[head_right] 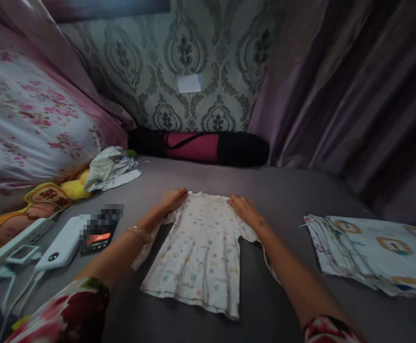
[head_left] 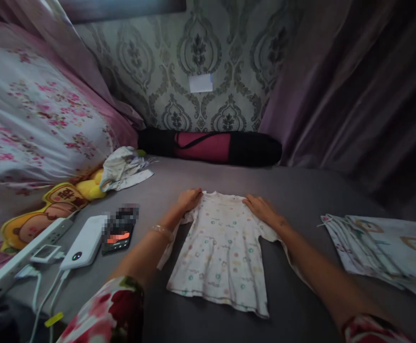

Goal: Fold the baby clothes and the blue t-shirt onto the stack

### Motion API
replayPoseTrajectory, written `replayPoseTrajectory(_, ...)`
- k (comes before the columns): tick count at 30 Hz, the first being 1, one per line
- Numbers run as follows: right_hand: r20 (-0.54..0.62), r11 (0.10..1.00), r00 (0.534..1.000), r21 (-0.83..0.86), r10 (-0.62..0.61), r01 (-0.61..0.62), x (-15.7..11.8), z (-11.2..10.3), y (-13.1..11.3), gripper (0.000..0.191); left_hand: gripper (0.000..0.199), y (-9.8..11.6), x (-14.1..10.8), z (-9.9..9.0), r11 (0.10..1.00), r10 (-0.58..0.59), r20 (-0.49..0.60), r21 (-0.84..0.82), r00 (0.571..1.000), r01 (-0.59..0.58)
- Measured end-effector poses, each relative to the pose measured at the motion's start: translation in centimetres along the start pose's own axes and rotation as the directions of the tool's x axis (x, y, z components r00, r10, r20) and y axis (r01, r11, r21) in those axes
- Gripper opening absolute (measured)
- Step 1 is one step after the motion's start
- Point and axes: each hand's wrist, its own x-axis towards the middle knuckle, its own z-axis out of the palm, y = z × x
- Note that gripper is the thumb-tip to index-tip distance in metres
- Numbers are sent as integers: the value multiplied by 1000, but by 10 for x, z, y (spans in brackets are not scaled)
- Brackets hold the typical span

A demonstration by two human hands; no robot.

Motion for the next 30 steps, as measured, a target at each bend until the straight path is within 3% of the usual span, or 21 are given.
replayPoseTrajectory(11,-28,992,999,-121,-25,21,61,-8,16,38,37,-15,51,-5,997,40,-119,68,992,-32)
replayPoseTrajectory(17,-32,998,999,61,-8,10,79,-1,21,33,30,-14,65,-1,1000,3,-36,-31,999,-4)
replayPoseTrajectory(23,11,976,1000,217,-24,21,100,-4,3,41,37,5,86,-1,979,108,-27,-169,994,-111)
replayPoseTrajectory(27,-75,985,997,172,-15,27,98,4,-8,40,33,16,96,13,966,117,-25,-231,993,-119)
replayPoseTrajectory(30,-171,989,983,144,69,-45,92,10,-14,40,31,19,96,23,970,104,-127,-206,986,-128)
